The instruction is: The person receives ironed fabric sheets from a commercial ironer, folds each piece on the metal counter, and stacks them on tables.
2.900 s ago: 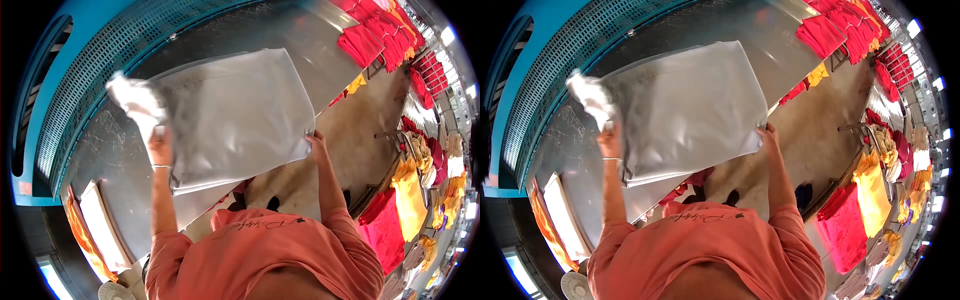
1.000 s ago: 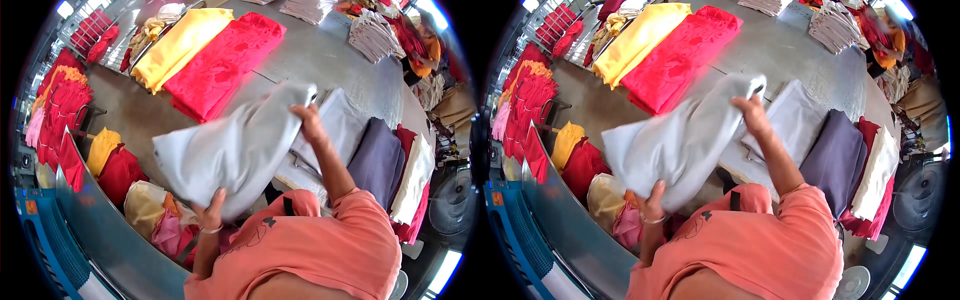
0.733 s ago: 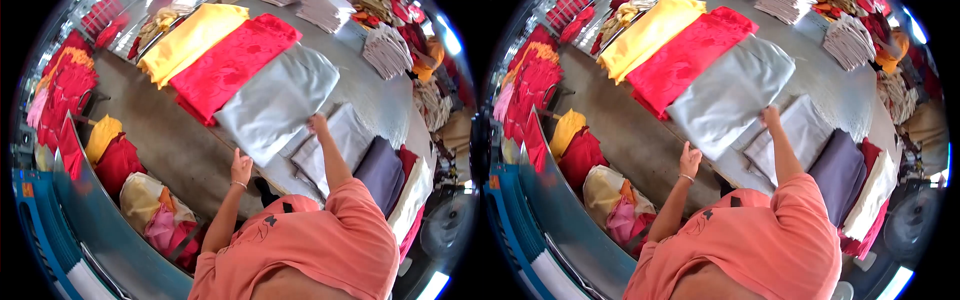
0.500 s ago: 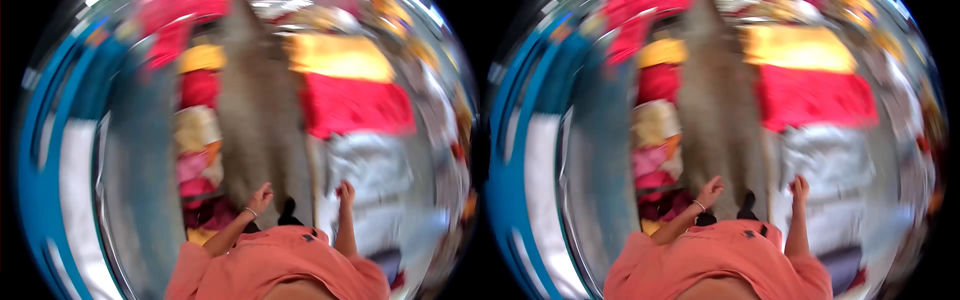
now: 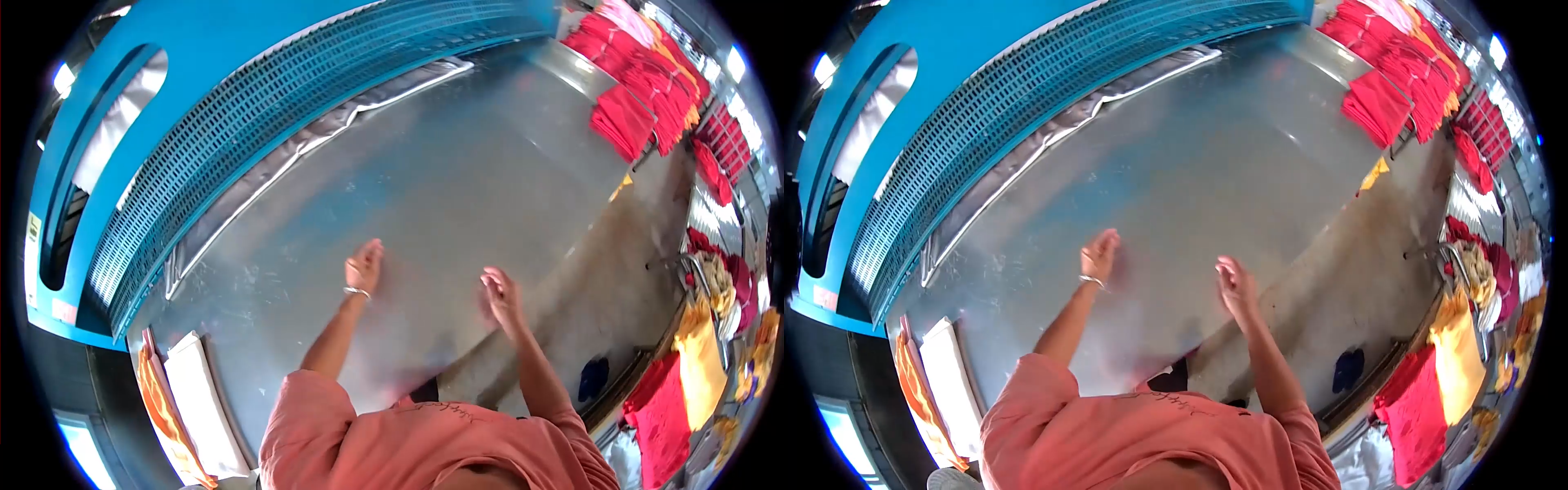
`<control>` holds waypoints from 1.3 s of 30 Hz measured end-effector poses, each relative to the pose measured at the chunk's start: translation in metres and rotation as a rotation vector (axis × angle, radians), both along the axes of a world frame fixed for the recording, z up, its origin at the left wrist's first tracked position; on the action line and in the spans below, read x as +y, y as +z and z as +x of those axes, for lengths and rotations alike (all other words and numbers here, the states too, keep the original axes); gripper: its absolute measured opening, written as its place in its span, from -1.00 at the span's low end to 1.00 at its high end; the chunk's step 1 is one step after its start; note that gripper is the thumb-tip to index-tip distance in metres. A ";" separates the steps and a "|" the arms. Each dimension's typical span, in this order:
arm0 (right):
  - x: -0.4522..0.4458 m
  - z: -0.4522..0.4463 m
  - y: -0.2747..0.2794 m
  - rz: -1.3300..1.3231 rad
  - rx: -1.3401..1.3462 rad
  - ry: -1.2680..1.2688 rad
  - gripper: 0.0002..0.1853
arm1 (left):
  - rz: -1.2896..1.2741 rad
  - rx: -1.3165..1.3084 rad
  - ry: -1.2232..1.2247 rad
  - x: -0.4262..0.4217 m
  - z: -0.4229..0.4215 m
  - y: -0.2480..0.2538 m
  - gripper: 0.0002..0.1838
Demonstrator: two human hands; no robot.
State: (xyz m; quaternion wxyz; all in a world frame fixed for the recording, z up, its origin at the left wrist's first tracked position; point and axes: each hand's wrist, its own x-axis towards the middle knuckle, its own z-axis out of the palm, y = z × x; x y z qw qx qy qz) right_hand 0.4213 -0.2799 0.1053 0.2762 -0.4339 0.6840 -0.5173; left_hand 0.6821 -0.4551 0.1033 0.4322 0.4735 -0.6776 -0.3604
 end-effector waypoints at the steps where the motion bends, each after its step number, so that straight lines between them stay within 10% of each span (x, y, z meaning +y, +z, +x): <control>1: -0.028 0.013 -0.002 -0.040 0.200 0.044 -0.76 | -0.041 -0.046 0.065 -0.038 0.022 -0.003 -0.81; 3: -0.079 0.032 -0.005 -0.131 0.605 0.135 -0.66 | -0.068 -0.144 0.186 -0.108 0.058 -0.011 -0.82; 11: -0.154 0.081 0.013 0.029 0.859 0.201 -0.62 | -0.407 -1.081 0.400 -0.351 0.131 -0.011 -0.46; 15: -0.165 0.080 0.009 0.065 0.862 0.213 -0.65 | -0.236 -0.971 0.547 -0.414 0.123 -0.032 -0.66; 19: -0.162 0.082 0.010 0.038 0.856 0.198 -0.65 | -0.167 -1.051 0.612 -0.380 0.086 -0.056 -0.78; 22: -0.157 0.078 0.007 -0.020 0.851 0.170 -0.65 | -0.601 -0.804 0.465 -0.252 0.049 -0.079 -0.79; 24: -0.152 0.078 0.004 -0.047 0.864 0.156 -0.65 | -0.371 -0.640 0.140 -0.139 0.039 -0.061 -0.71; 28: -0.144 0.069 -0.002 -0.002 0.646 0.119 -0.66 | -0.378 -0.413 -0.220 0.034 0.069 0.010 -0.81; 32: -0.158 0.044 -0.003 -0.114 -0.892 -0.157 -0.60 | -0.150 -0.736 0.338 0.118 0.219 -0.025 -0.70; 39: -0.121 -0.058 -0.045 -0.136 -1.165 -0.054 -0.59 | 0.312 -0.914 0.897 0.169 0.277 -0.009 -0.77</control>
